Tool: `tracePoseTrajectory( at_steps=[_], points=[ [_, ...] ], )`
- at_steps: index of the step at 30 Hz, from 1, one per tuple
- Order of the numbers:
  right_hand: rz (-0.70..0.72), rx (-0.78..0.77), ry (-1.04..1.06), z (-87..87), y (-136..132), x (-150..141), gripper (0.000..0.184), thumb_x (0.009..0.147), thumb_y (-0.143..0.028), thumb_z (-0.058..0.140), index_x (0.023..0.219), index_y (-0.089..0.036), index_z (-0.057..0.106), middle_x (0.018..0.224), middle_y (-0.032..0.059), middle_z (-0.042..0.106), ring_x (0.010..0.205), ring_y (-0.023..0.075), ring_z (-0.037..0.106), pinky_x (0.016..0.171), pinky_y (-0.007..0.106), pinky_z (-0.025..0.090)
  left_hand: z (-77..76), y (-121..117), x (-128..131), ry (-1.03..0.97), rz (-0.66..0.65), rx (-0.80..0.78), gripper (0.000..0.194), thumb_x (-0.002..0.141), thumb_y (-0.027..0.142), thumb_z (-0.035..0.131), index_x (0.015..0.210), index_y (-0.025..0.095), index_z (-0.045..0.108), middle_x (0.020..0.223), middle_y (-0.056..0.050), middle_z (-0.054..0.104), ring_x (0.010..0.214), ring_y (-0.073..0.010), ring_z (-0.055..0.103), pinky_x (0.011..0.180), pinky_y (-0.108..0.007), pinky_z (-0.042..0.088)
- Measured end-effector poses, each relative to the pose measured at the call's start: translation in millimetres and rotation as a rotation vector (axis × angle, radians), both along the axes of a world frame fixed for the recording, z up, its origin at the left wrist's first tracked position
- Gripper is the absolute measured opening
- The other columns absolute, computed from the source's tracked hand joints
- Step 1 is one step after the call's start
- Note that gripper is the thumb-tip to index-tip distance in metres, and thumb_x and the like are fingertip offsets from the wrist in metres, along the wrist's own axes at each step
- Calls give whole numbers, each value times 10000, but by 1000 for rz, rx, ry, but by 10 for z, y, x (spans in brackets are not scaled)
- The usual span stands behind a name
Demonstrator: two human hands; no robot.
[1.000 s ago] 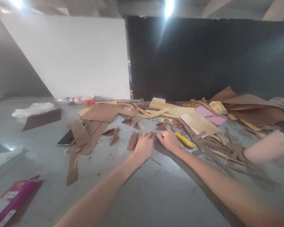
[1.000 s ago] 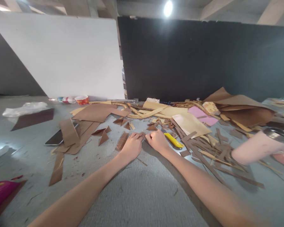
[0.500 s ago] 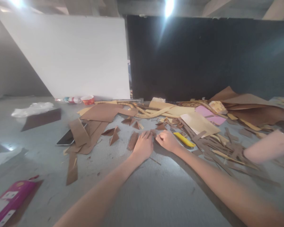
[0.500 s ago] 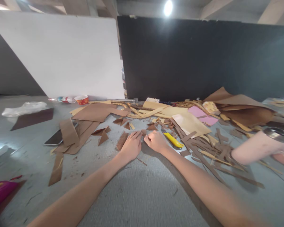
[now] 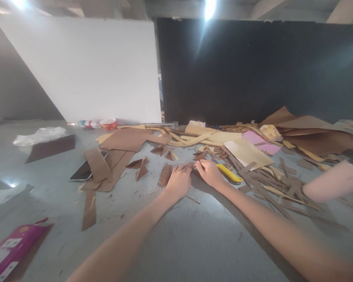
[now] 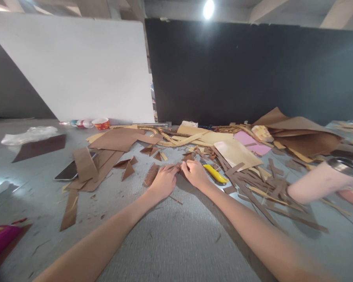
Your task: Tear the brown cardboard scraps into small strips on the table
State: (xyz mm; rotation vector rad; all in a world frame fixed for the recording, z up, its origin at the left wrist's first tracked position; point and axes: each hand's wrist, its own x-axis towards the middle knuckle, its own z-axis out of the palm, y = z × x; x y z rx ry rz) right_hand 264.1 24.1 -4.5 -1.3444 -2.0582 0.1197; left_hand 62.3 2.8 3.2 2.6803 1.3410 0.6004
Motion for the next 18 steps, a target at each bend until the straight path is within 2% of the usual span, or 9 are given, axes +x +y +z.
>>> tracePoseTrajectory(
  at_steps=[4,8,14,18],
  points=[
    [25,-18,-3,-7,36,7,411,1171,-314,417,984,-229,773,973,64,714,942,213,684,918,318,502,7,-7,1,-7,-20,-7,464,968,34,505,1350,180,724,1539,-143,693,1423,-301,613,1207,-521,467],
    [-5,-23,-30,-49,75,13,354,1163,-287,447,965,-226,734,1040,68,677,1001,216,672,958,337,487,23,-23,-3,-17,-16,-4,452,981,46,509,1340,198,738,1554,-127,674,1438,-300,578,1191,-514,482],
    [-33,-23,-62,-102,96,12,270,1147,-293,509,1172,-235,772,1166,96,699,1133,255,663,1003,397,457,49,-38,-2,6,28,-17,358,1003,70,526,1232,185,776,1365,-139,730,1302,-317,618,1096,-496,533],
    [-34,-37,-66,-104,95,12,266,1148,-304,502,1172,-232,757,1181,100,695,1160,267,662,1009,413,456,31,-25,-5,-12,13,-14,347,1014,72,528,1233,189,771,1344,-127,743,1300,-309,620,1117,-491,519]
  ],
)
